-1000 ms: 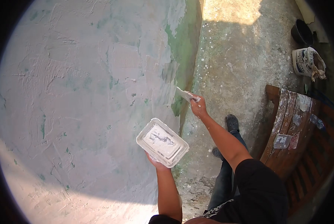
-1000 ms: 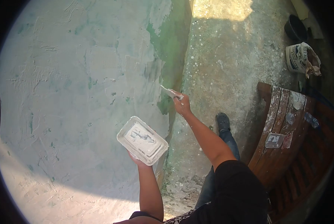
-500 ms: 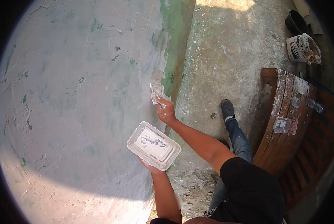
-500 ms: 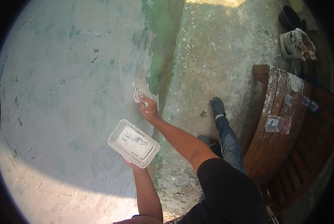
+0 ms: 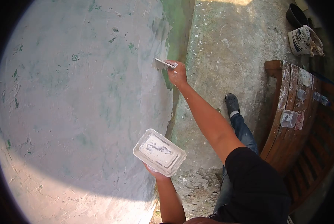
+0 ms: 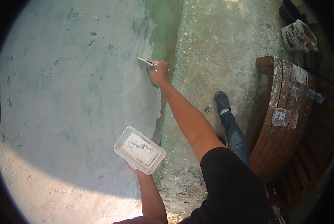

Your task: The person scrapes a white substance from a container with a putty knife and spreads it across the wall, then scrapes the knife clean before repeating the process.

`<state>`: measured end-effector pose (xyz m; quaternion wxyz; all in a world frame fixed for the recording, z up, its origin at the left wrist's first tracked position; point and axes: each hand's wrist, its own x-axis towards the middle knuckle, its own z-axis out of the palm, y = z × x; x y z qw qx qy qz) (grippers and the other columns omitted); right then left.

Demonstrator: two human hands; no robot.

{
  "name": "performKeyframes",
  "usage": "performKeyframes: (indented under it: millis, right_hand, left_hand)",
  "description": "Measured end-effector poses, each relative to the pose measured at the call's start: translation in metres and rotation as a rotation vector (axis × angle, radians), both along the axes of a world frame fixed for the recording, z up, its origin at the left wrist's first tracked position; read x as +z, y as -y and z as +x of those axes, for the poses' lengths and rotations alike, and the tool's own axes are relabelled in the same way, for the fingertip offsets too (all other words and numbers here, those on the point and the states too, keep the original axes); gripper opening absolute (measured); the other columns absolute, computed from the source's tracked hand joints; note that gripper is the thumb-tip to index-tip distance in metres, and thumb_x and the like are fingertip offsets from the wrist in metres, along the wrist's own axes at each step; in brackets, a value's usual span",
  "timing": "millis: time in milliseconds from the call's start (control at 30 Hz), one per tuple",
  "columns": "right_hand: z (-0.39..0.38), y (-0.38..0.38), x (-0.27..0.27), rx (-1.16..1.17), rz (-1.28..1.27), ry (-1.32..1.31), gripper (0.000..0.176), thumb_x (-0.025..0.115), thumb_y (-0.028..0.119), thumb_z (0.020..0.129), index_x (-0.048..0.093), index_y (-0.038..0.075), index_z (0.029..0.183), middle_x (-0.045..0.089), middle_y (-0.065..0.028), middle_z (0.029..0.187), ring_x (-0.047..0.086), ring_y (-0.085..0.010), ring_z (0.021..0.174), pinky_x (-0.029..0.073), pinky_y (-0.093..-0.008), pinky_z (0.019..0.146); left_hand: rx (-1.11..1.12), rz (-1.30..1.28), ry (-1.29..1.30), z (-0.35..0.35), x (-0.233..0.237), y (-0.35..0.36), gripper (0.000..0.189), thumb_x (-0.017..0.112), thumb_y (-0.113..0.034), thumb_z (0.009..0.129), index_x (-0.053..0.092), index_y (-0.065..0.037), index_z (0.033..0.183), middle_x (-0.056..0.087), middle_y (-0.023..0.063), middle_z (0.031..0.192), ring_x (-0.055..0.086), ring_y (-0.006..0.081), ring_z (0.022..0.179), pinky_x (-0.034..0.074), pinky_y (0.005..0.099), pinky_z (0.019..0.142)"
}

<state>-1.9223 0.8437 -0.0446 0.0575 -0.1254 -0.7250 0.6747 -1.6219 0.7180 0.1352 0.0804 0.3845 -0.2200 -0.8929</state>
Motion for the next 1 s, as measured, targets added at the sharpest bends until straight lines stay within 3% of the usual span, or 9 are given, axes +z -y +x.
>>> performKeyframes:
  millis: [33,167,233,333,467,533,800,867,1000]
  right_hand:
    - [0.002,0.001,0.004,-0.002,0.073,-0.005,0.031,0.057,-0.006,0.074,0.072,0.005,0.098,0.071,-0.0182,0.093,0.068,-0.0351,0.087,0.053,-0.038,0.079]
    - [0.031,0.016,0.008,-0.024,0.013,-0.068,0.027,0.059,-0.004,0.073,0.074,0.007,0.094,0.071,-0.0153,0.088,0.066,-0.0382,0.082,0.053,-0.0403,0.077]
    - [0.041,0.008,0.008,0.191,0.048,-0.062,0.026,0.06,0.0,0.073,0.072,0.005,0.096,0.07,-0.0173,0.088,0.065,-0.0398,0.082,0.052,-0.0427,0.075]
    - [0.045,-0.006,0.007,0.324,0.128,-0.056,0.024,0.058,0.001,0.08,0.071,0.002,0.1,0.07,-0.0199,0.091,0.068,-0.035,0.084,0.053,-0.036,0.075]
    - [0.055,-0.009,0.015,0.102,-0.03,0.102,0.022,0.059,0.004,0.08,0.069,0.001,0.1,0.069,-0.0214,0.089,0.066,-0.0385,0.083,0.052,-0.0399,0.074]
    - [0.065,0.0,0.019,0.082,0.2,0.041,0.021,0.06,0.006,0.08,0.068,0.0,0.098,0.068,-0.0211,0.087,0.065,-0.0406,0.081,0.052,-0.043,0.073]
    - [0.053,0.042,0.038,0.03,0.226,0.056,0.019,0.06,0.007,0.078,0.067,-0.002,0.093,0.065,-0.0226,0.087,0.062,-0.0434,0.081,0.05,-0.0475,0.072]
    - [0.031,0.042,0.037,0.014,0.307,0.179,0.022,0.06,0.006,0.077,0.067,-0.001,0.097,0.067,-0.021,0.093,0.064,-0.0422,0.084,0.052,-0.0465,0.076]
    - [0.005,0.022,0.007,0.021,0.361,0.349,0.02,0.058,0.005,0.077,0.066,-0.001,0.094,0.066,-0.0219,0.088,0.063,-0.0427,0.081,0.052,-0.0468,0.075]
  left_hand:
    - [0.013,0.014,-0.008,0.003,-0.001,-0.001,0.063,0.046,-0.053,0.096,0.046,-0.009,0.141,0.048,0.0185,0.142,0.046,0.0417,0.129,0.036,0.0597,0.108]
    - [0.017,0.072,0.01,0.004,-0.016,0.001,0.061,0.046,-0.052,0.096,0.047,-0.009,0.14,0.05,0.017,0.141,0.048,0.041,0.127,0.038,0.0602,0.106]
    - [0.025,0.101,-0.001,0.003,-0.021,-0.001,0.06,0.046,-0.051,0.096,0.048,-0.009,0.139,0.05,0.0166,0.14,0.05,0.0407,0.125,0.039,0.0602,0.105]
    - [0.019,0.112,-0.005,-0.009,-0.025,-0.003,0.058,0.046,-0.05,0.097,0.048,-0.009,0.138,0.052,0.0158,0.139,0.053,0.0401,0.122,0.042,0.06,0.103]
    - [0.005,0.072,0.052,-0.028,-0.017,-0.007,0.058,0.045,-0.05,0.097,0.049,-0.009,0.138,0.054,0.016,0.137,0.055,0.0403,0.12,0.044,0.0594,0.101]
    - [-0.02,0.048,0.058,-0.032,-0.016,-0.005,0.059,0.045,-0.051,0.097,0.048,-0.009,0.138,0.054,0.016,0.137,0.055,0.0405,0.12,0.044,0.0595,0.101]
    - [0.0,0.05,0.087,-0.046,-0.013,-0.004,0.06,0.044,-0.052,0.097,0.048,-0.01,0.138,0.054,0.0156,0.137,0.056,0.0404,0.118,0.045,0.0593,0.1]
    - [-0.045,0.08,0.021,-0.04,-0.019,-0.001,0.06,0.045,-0.052,0.096,0.047,-0.01,0.139,0.053,0.015,0.137,0.056,0.0394,0.118,0.046,0.0591,0.099]
    - [-0.05,0.067,0.021,-0.034,-0.023,0.006,0.059,0.045,-0.052,0.096,0.047,-0.01,0.139,0.053,0.0145,0.137,0.057,0.0386,0.118,0.046,0.0587,0.099]
